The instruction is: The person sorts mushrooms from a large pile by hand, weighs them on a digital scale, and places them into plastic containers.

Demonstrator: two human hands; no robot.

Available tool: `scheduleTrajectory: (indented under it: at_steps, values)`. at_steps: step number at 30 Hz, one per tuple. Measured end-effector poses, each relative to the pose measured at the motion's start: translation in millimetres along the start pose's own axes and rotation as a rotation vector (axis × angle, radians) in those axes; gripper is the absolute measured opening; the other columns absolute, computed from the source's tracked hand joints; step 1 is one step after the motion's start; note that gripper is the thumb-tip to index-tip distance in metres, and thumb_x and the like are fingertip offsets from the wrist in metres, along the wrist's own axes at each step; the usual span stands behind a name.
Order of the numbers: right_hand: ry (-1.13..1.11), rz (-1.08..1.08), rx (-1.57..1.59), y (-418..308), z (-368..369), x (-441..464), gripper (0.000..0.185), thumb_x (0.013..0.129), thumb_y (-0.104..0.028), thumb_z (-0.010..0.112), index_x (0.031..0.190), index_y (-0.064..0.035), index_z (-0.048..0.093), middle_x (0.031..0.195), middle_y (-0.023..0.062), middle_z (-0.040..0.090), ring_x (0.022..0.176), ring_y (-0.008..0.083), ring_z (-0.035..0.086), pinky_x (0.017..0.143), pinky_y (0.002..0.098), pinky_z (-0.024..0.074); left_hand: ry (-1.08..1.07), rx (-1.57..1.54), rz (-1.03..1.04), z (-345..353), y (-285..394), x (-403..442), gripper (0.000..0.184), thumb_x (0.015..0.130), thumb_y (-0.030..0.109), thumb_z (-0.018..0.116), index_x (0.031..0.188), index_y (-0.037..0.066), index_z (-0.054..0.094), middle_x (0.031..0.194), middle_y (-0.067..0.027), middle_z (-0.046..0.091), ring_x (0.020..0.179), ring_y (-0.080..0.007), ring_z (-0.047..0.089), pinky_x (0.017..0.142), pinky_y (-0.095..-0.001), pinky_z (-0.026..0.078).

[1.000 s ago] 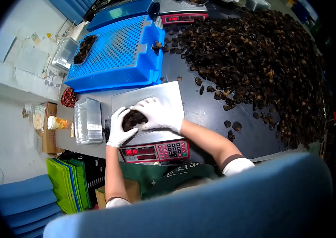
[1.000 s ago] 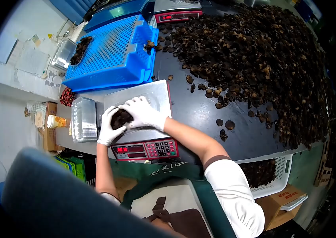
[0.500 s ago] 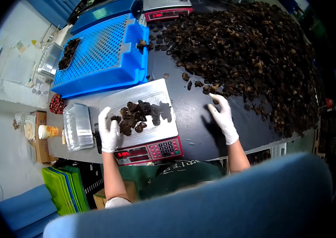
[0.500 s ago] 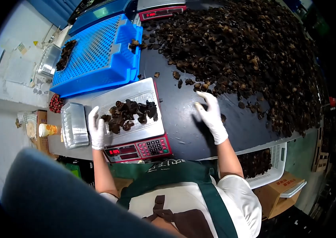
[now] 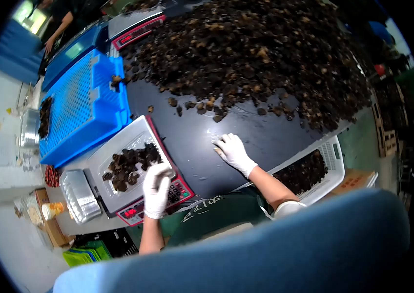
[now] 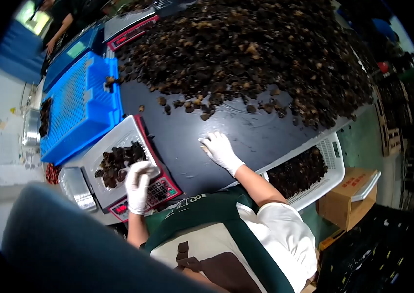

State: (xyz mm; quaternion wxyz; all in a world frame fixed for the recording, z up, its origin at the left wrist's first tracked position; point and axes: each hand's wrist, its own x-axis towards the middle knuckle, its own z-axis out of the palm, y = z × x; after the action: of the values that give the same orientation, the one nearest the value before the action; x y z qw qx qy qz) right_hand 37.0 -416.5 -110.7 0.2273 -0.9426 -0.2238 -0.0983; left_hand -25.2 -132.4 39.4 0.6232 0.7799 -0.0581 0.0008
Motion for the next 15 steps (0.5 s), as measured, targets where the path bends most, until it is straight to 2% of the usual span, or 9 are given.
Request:
scheduleTrajectory:
  at_steps: [3, 5, 7, 9, 10, 11, 12, 13, 15]
  values:
    - [0.025, 0.049, 0.105, 19.5, 7.2, 1.1, 0.021, 0.085, -0.022, 0.069, 0.103, -0.0114, 0.068, 0.089, 0.0087, 0.063, 0.085, 0.0266, 0.063, 0.074, 0.0368, 0.0521, -0.186, -0.225, -0.249, 59.9, -27.2, 5.2, 0.025, 0.097, 0.013, 0.056, 0.118, 0.0, 0.06, 0.11, -0.0096, 0.063, 0.098, -0.0185, 0.063, 0.09, -0.0322, 0.049]
    - [0.066, 0.156, 0.297, 17.2, -7.9, 4.4, 0.02, 0.086, -0.022, 0.068, 0.103, -0.0107, 0.067, 0.089, 0.0095, 0.064, 0.086, 0.0273, 0.064, 0.075, 0.037, 0.0528, -0.152, -0.645, -0.494, 97.0, -59.9, 7.2, 0.033, 0.099, 0.022, 0.056, 0.124, 0.001, 0.057, 0.115, -0.013, 0.063, 0.099, -0.0231, 0.064, 0.092, -0.0351, 0.051]
    - [0.067, 0.275, 0.585, 2.1, -30.9, 8.1, 0.021, 0.087, -0.02, 0.068, 0.105, -0.0086, 0.066, 0.092, 0.0105, 0.065, 0.089, 0.0291, 0.065, 0.079, 0.0358, 0.0538, -0.185, -1.1, -0.759, 120.5, -87.5, 13.5, 0.042, 0.101, 0.035, 0.051, 0.13, 0.006, 0.052, 0.124, -0.0155, 0.06, 0.113, -0.032, 0.061, 0.098, -0.0477, 0.05]
    - [-0.116, 0.173, 0.76, -16.4, -49.5, 9.6, 0.025, 0.086, -0.027, 0.069, 0.105, -0.0101, 0.068, 0.098, 0.0103, 0.065, 0.096, 0.0287, 0.063, 0.086, 0.0381, 0.0512, -0.192, -1.409, -0.925, 138.9, -85.7, 19.2, 0.05, 0.101, 0.046, 0.045, 0.135, 0.009, 0.049, 0.127, -0.0136, 0.06, 0.123, -0.0332, 0.055, 0.1, -0.053, 0.048]
    - [-0.102, 0.026, 0.658, -23.2, -62.6, 11.3, 0.027, 0.086, -0.031, 0.068, 0.105, -0.0114, 0.069, 0.102, 0.0103, 0.064, 0.102, 0.0291, 0.06, 0.09, 0.0401, 0.0483, -0.258, -1.383, -0.889, 143.0, -76.3, 27.0, 0.054, 0.1, 0.051, 0.041, 0.137, 0.011, 0.049, 0.132, -0.0118, 0.058, 0.126, -0.0331, 0.053, 0.102, -0.0554, 0.046]
    - [-0.087, -0.12, 0.553, -25.6, -70.8, 14.1, 0.029, 0.086, -0.034, 0.068, 0.105, -0.0126, 0.069, 0.106, 0.0103, 0.063, 0.107, 0.0296, 0.058, 0.095, 0.0421, 0.0454, -0.156, -1.375, -0.872, 149.2, -71.2, 27.6, 0.048, 0.099, 0.045, 0.047, 0.133, 0.011, 0.052, 0.129, -0.0111, 0.06, 0.118, -0.0326, 0.058, 0.099, -0.0504, 0.049]
    - [-0.137, -0.092, 0.615, -16.5, -61.8, 19.4, 0.033, 0.085, -0.039, 0.067, 0.106, -0.0143, 0.07, 0.11, 0.0102, 0.061, 0.112, 0.0304, 0.053, 0.1, 0.0446, 0.0405, -0.18, -1.498, -0.933, 147.0, -92.5, 26.9, 0.044, 0.099, 0.042, 0.048, 0.126, 0.009, 0.058, 0.124, -0.0126, 0.063, 0.115, -0.0333, 0.06, 0.097, -0.0498, 0.05]
    - [-0.03, -0.088, 0.599, -1.6, -53.1, 29.6, 0.034, 0.084, -0.038, 0.068, 0.108, -0.0145, 0.069, 0.112, 0.0101, 0.061, 0.109, 0.0304, 0.055, 0.098, 0.0438, 0.0421, -0.199, -1.621, -0.993, 144.6, -102.1, 30.6, 0.041, 0.099, 0.04, 0.049, 0.119, 0.007, 0.063, 0.119, -0.0141, 0.065, 0.113, -0.034, 0.061, 0.096, -0.0492, 0.051]
    - [0.065, 0.108, 0.482, 35.7, -43.6, 51.3, 0.036, 0.084, -0.037, 0.067, 0.111, -0.0137, 0.069, 0.114, 0.0105, 0.062, 0.109, 0.031, 0.055, 0.098, 0.0446, 0.0422, -0.143, -1.672, -1.017, 141.9, -108.4, 32.4, 0.028, 0.099, 0.024, 0.054, 0.099, 0.001, 0.07, 0.106, -0.0184, 0.069, 0.102, -0.0368, 0.065, 0.09, -0.0462, 0.056]
